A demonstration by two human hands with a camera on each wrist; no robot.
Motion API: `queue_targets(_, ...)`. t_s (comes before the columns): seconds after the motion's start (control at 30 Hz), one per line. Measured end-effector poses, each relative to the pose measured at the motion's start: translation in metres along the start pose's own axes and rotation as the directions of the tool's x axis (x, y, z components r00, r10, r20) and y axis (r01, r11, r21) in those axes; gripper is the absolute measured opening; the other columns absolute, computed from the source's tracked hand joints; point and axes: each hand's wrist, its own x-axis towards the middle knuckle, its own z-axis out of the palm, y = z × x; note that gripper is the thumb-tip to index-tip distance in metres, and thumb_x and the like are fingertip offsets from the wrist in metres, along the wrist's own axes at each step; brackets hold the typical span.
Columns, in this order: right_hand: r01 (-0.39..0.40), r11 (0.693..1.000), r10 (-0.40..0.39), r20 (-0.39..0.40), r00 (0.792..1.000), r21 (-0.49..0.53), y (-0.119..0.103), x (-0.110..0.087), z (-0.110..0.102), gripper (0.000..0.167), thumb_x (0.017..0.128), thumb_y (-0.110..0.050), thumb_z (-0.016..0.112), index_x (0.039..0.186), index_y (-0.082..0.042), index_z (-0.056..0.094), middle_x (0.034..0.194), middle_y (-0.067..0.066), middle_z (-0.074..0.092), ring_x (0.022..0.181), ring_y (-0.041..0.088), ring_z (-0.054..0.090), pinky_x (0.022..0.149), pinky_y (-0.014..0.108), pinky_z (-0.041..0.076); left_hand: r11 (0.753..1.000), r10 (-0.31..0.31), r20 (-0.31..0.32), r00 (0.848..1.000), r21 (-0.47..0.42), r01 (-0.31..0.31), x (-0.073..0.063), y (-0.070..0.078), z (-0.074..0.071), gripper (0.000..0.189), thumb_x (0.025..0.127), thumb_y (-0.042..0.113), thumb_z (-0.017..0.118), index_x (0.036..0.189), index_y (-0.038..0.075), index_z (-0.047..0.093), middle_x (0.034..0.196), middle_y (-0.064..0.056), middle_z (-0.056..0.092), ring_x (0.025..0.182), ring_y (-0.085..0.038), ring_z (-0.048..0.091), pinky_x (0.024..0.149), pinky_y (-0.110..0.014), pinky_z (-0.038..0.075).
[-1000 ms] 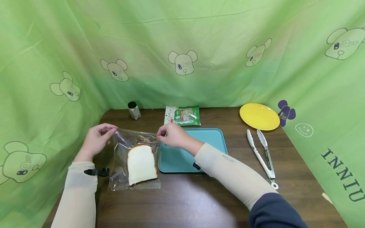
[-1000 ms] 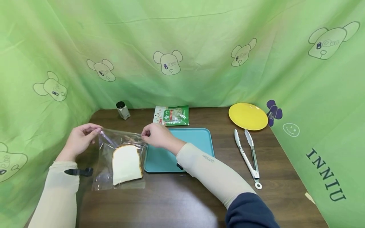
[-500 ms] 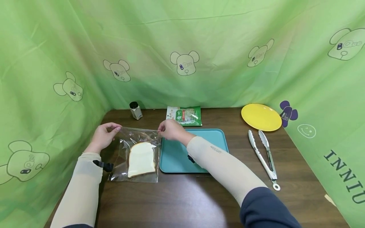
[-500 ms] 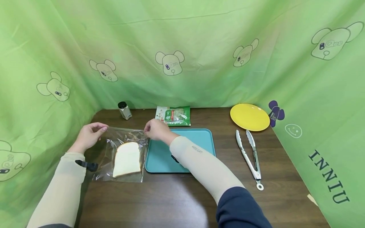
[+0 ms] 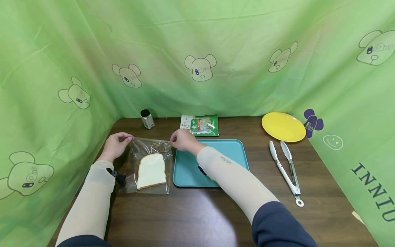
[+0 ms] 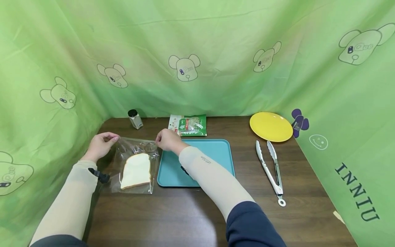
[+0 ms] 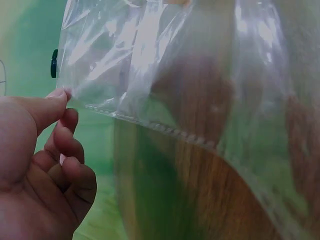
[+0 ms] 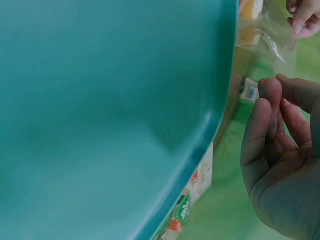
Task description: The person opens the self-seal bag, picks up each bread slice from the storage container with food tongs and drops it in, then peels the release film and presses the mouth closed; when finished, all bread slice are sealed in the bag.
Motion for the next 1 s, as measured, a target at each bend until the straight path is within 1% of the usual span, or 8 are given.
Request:
queue_targets(0.07, -0.01, 1.0, 0.01, -0.001, 1.0, -0.021, 0.002, 0.001, 0.001, 0.011, 0.102, -0.026, 0.071, 0.096, -0.021, 0.079, 0.082, -0.007, 0.073, 0.068, 0.011, 0.064, 0.063, 0.031, 0.051, 1.0, -0.013, 0.003, 1.0, 0.003, 0.013, 0.002, 0.0, 0.003, 0.02, 0.106, 0.019, 0.065, 0.108, 0.002, 0.077, 0.104, -0.017, 0.076, 0.087, -0.022, 0.062, 0.078, -0.035, 0.047)
queue_targets(0.27, -0.018, 1.0, 0.018, -0.011, 1.0, -0.019, 0.012, 0.006, 0.004, 0.012, 0.102, -0.025, 0.071, 0.094, -0.02, 0.078, 0.08, -0.006, 0.072, 0.066, 0.011, 0.064, 0.062, 0.03, 0.051, 0.999, -0.037, 0.011, 0.999, 0.018, 0.037, 0.008, -0.001, 0.011, 0.019, 0.106, 0.018, 0.065, 0.108, 0.004, 0.076, 0.1, -0.015, 0.075, 0.086, -0.025, 0.064, 0.078, -0.039, 0.047)
queue_targets(0.4, -0.032, 0.999, 0.031, -0.026, 0.999, -0.036, 0.012, 0.008, 0.005, 0.014, 0.103, -0.026, 0.07, 0.094, -0.02, 0.079, 0.079, -0.008, 0.07, 0.067, 0.012, 0.062, 0.061, 0.03, 0.05, 0.998, -0.05, 0.012, 0.999, 0.031, 0.05, 0.012, -0.002, 0.015, 0.018, 0.106, 0.017, 0.064, 0.107, 0.004, 0.077, 0.1, -0.015, 0.075, 0.089, -0.029, 0.065, 0.08, -0.042, 0.048)
queue_targets(0.57, -0.069, 0.997, 0.067, -0.05, 0.996, -0.034, 0.015, 0.011, 0.005, 0.015, 0.103, -0.027, 0.069, 0.096, -0.019, 0.079, 0.079, -0.006, 0.069, 0.067, 0.012, 0.06, 0.059, 0.03, 0.049, 0.995, -0.093, 0.029, 0.995, 0.046, 0.091, 0.017, -0.002, 0.019, 0.02, 0.107, 0.019, 0.063, 0.109, 0.005, 0.077, 0.101, -0.015, 0.074, 0.091, -0.031, 0.064, 0.08, -0.043, 0.047)
queue_targets(0.7, -0.093, 0.995, 0.091, -0.06, 0.994, -0.02, 0.019, 0.014, 0.004, 0.015, 0.104, -0.027, 0.068, 0.099, -0.018, 0.079, 0.083, -0.006, 0.07, 0.068, 0.013, 0.061, 0.06, 0.031, 0.05, 0.991, -0.123, 0.045, 0.991, 0.061, 0.12, 0.018, -0.002, 0.02, 0.022, 0.108, 0.022, 0.062, 0.11, 0.006, 0.078, 0.104, -0.015, 0.074, 0.095, -0.032, 0.064, 0.081, -0.044, 0.048)
queue_targets(0.87, -0.124, 0.992, 0.123, -0.065, 0.99, -0.002, 0.023, 0.015, 0.004, 0.016, 0.105, -0.026, 0.065, 0.102, -0.018, 0.079, 0.09, -0.006, 0.07, 0.071, 0.013, 0.061, 0.063, 0.031, 0.05, 0.99, -0.134, 0.04, 0.99, 0.054, 0.132, 0.019, -0.003, 0.022, 0.023, 0.107, 0.022, 0.064, 0.11, 0.004, 0.078, 0.105, -0.017, 0.074, 0.096, -0.034, 0.065, 0.082, -0.044, 0.048)
queue_targets(1.0, -0.13, 0.992, 0.129, -0.06, 0.99, 0.001, 0.025, 0.016, 0.004, 0.017, 0.106, -0.025, 0.064, 0.105, -0.018, 0.08, 0.095, -0.004, 0.072, 0.072, 0.013, 0.062, 0.064, 0.031, 0.051, 0.987, -0.158, 0.04, 0.987, 0.047, 0.156, 0.018, -0.003, 0.024, 0.024, 0.106, 0.022, 0.063, 0.111, 0.003, 0.077, 0.108, -0.019, 0.074, 0.097, -0.035, 0.064, 0.082, -0.044, 0.048)
